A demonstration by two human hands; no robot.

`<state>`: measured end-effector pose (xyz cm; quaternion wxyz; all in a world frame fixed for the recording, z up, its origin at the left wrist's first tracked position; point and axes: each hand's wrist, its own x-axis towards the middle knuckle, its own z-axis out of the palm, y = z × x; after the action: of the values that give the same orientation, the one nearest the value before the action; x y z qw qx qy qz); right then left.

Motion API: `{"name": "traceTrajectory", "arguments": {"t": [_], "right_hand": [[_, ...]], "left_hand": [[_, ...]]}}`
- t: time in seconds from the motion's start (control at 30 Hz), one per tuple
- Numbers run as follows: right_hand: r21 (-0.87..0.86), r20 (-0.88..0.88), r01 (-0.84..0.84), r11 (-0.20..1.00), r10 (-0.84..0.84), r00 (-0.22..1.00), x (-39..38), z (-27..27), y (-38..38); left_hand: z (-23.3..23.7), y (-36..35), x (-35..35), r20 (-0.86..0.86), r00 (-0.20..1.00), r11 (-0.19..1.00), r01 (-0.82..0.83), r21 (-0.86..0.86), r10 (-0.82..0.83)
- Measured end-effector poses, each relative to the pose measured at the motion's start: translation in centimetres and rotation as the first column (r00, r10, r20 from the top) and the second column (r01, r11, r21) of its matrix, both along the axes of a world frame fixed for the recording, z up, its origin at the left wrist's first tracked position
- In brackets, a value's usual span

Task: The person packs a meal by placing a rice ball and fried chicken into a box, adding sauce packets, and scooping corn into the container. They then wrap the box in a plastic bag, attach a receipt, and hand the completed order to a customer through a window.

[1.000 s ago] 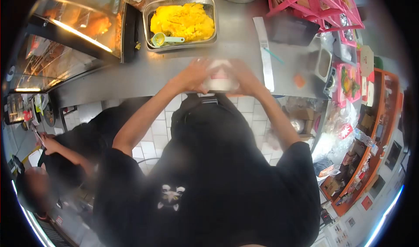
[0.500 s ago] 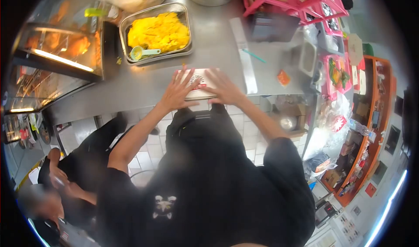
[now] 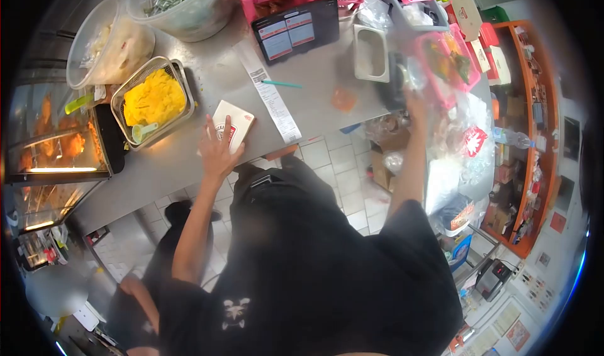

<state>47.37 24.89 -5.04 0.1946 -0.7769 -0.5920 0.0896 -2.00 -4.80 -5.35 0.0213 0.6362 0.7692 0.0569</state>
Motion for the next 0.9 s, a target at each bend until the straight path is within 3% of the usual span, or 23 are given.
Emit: {"name": "traceTrajectory", "arguments": {"t": [0.03,0.07,0.1,0.17,0.3,0.37,0.4,0.47,0.5,0.57,0.6,0.7,0.73,0.77,0.8,0.83,0.9], "right_hand": [[-0.377,-0.268,-0.099,0.921,-0.006,0.963,-0.2,1.7,0.3],[-0.408,-0.352,-0.033,0.912,-0.124,0.928,-0.6,3.3,-0.1],[-0.406,-0.356,-0.036,0.913,-0.122,0.927,0.3,2.9,0.3],[-0.652,-0.516,-0.18,0.736,-0.257,0.817,2.7,1.8,1.0],[-0.671,-0.561,-0.195,0.715,-0.317,0.765,1.4,3.7,-1.4],[-0.497,-0.758,-0.15,0.855,-0.344,0.554,1.2,2.8,-2.8],[-0.497,-0.76,-0.157,0.853,-0.341,0.554,0.9,2.8,-4.0],[-0.272,-0.946,-0.025,0.962,-0.263,0.188,0.2,2.8,-6.4],[-0.269,-0.947,-0.027,0.963,-0.26,0.187,0.3,1.8,-6.7],[-0.276,-0.882,-0.023,0.961,-0.244,0.403,1.0,-0.7,-8.0],[-0.295,-0.825,-0.098,0.951,-0.201,0.528,0.9,-1.1,-7.9],[-0.292,-0.74,0.03,0.956,-0.246,0.626,0.6,-2.6,-7.5],[-0.286,-0.742,0.041,0.957,-0.248,0.623,1.7,-5.6,-6.7],[-0.291,-0.418,-0.059,0.955,-0.071,0.906,4.1,-10.5,-6.0],[-0.341,-0.014,-0.142,0.929,0.146,0.989,5.5,-13.0,-6.2],[-0.338,-0.013,-0.142,0.931,0.146,0.989,4.5,-11.7,-8.0],[-0.14,-0.183,-0.198,0.97,0.171,0.968,0.1,-9.2,-10.3]], "left_hand": [[-0.2,0.3,0.2,0.012,0.999,0.999,-0.031,-0.008,0.031],[-0.5,0.5,0.4,0.024,0.998,0.998,-0.065,-0.018,0.065],[-0.6,0.6,0.7,0.02,0.998,0.998,-0.066,-0.016,0.066],[-0.6,1.0,1.3,0.062,0.988,0.989,-0.145,0.036,0.143],[-0.3,1.4,2.4,0.05,0.978,0.972,-0.207,0.108,0.203],[-0.4,1.7,2.4,0.058,0.979,0.965,-0.205,0.161,0.198],[-0.5,1.8,2.4,0.055,0.977,0.964,-0.211,0.161,0.204],[-0.6,1.6,2.3,0.072,0.978,0.965,-0.207,0.162,0.197],[-0.7,1.6,2.2,0.071,0.978,0.964,-0.208,0.165,0.199],[-0.9,1.5,2.3,0.097,0.968,0.965,-0.242,0.103,0.233],[-1.1,1.7,2.4,0.1,0.971,0.968,-0.229,0.103,0.219],[-1.2,1.2,2.2,0.092,0.973,0.968,-0.22,0.117,0.21],[-1.2,1.4,2.1,0.068,0.977,0.968,-0.211,0.134,0.204],[-1.1,1.5,2.1,0.046,0.979,0.967,-0.205,0.152,0.201],[-1.0,1.4,2.2,0.049,0.98,0.968,-0.199,0.154,0.194],[-0.9,1.4,2.2,0.072,0.98,0.97,-0.196,0.141,0.187],[-1.1,1.4,1.6,0.087,0.975,0.973,-0.211,0.098,0.203]]}}
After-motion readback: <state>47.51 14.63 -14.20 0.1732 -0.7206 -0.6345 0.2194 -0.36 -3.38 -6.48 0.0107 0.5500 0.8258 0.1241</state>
